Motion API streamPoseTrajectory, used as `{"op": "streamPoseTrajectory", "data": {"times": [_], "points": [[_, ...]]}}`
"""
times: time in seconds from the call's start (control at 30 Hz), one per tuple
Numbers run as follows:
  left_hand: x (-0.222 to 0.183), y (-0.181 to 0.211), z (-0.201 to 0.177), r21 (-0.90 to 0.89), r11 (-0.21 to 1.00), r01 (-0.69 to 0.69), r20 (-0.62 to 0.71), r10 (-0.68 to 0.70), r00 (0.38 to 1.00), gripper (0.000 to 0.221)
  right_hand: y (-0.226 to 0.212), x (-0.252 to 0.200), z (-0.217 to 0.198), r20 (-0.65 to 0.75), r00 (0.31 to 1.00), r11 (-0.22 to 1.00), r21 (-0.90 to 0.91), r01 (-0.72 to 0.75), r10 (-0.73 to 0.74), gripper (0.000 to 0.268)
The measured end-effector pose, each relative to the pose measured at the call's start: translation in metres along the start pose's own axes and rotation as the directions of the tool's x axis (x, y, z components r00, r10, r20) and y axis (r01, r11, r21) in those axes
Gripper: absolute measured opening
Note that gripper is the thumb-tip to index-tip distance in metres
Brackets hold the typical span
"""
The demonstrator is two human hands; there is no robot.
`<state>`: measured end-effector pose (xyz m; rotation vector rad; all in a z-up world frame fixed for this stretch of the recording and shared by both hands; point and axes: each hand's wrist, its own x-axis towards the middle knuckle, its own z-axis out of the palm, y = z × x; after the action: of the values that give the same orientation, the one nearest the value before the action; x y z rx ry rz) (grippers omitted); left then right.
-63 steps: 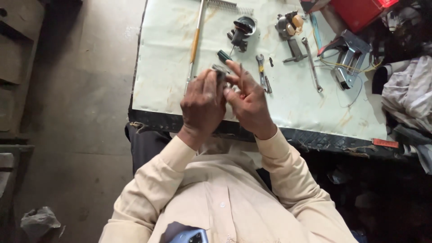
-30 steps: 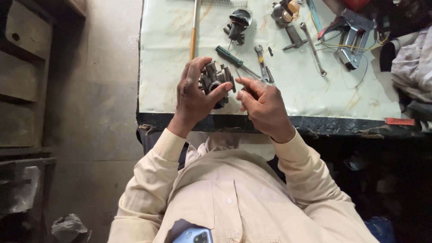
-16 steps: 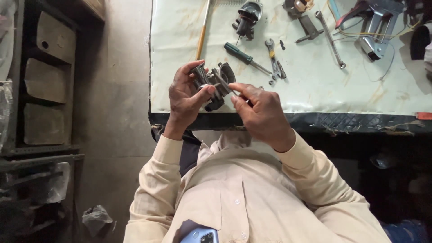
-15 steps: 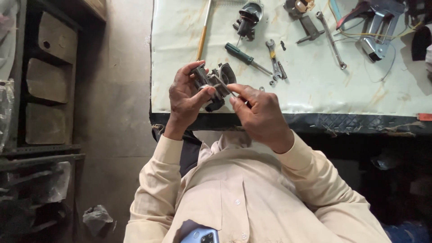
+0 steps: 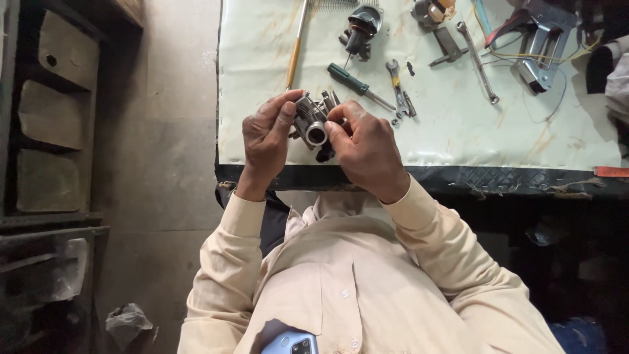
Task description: Disassembling and reassembling the internal components of a motorcycle carburetor on a workbench.
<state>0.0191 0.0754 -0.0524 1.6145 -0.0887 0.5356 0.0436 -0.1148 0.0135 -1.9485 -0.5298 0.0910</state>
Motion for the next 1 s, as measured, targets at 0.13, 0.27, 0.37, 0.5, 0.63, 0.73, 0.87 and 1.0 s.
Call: {"op": "streamPoseTrajectory", "data": {"times": [0.13,0.27,0.37,0.5,0.63,0.73,0.87,1.0], "points": [[-0.002,-0.005,0.001,-0.026,0.999,0.022,-0.035,-0.023,0.999,0.027,0.005,0.001,0.005,0.014,0.999,0.999,0.018,-0.029,0.029,0.015],[-0.001,-0.005,0.001,-0.003,1.000,0.000,-0.055,0.000,0.998,0.028,0.016,-0.001,0.013,0.017,0.999,0.989,0.142,-0.031,0.029,0.011],[0.000,-0.007,-0.001,-0.001,1.000,-0.012,-0.041,0.011,0.999,0.028,0.021,-0.005,0.018,0.004,1.000,0.976,0.215,-0.021,0.021,0.009],[0.002,-0.004,-0.001,0.014,0.998,-0.061,-0.037,0.061,0.997,0.028,0.027,-0.004,0.022,-0.032,0.999,0.969,0.247,0.025,-0.017,0.009],[0.004,-0.004,0.000,0.067,0.995,-0.069,-0.061,0.073,0.995,0.027,0.030,-0.003,0.022,-0.036,0.999,0.959,0.281,0.024,-0.014,0.009],[0.005,-0.007,-0.001,0.021,1.000,-0.017,-0.046,0.018,0.999,0.027,0.031,-0.003,0.020,-0.021,1.000,0.954,0.301,0.011,-0.005,0.010],[0.007,-0.003,0.000,0.011,1.000,0.007,-0.028,-0.007,1.000,0.027,0.031,-0.003,0.019,-0.024,0.999,0.957,0.289,0.029,-0.023,0.010],[0.005,-0.001,0.001,0.066,0.998,-0.016,-0.023,0.017,1.000,0.027,0.033,-0.007,0.017,-0.029,0.999,0.958,0.285,0.035,-0.027,0.011]]}}
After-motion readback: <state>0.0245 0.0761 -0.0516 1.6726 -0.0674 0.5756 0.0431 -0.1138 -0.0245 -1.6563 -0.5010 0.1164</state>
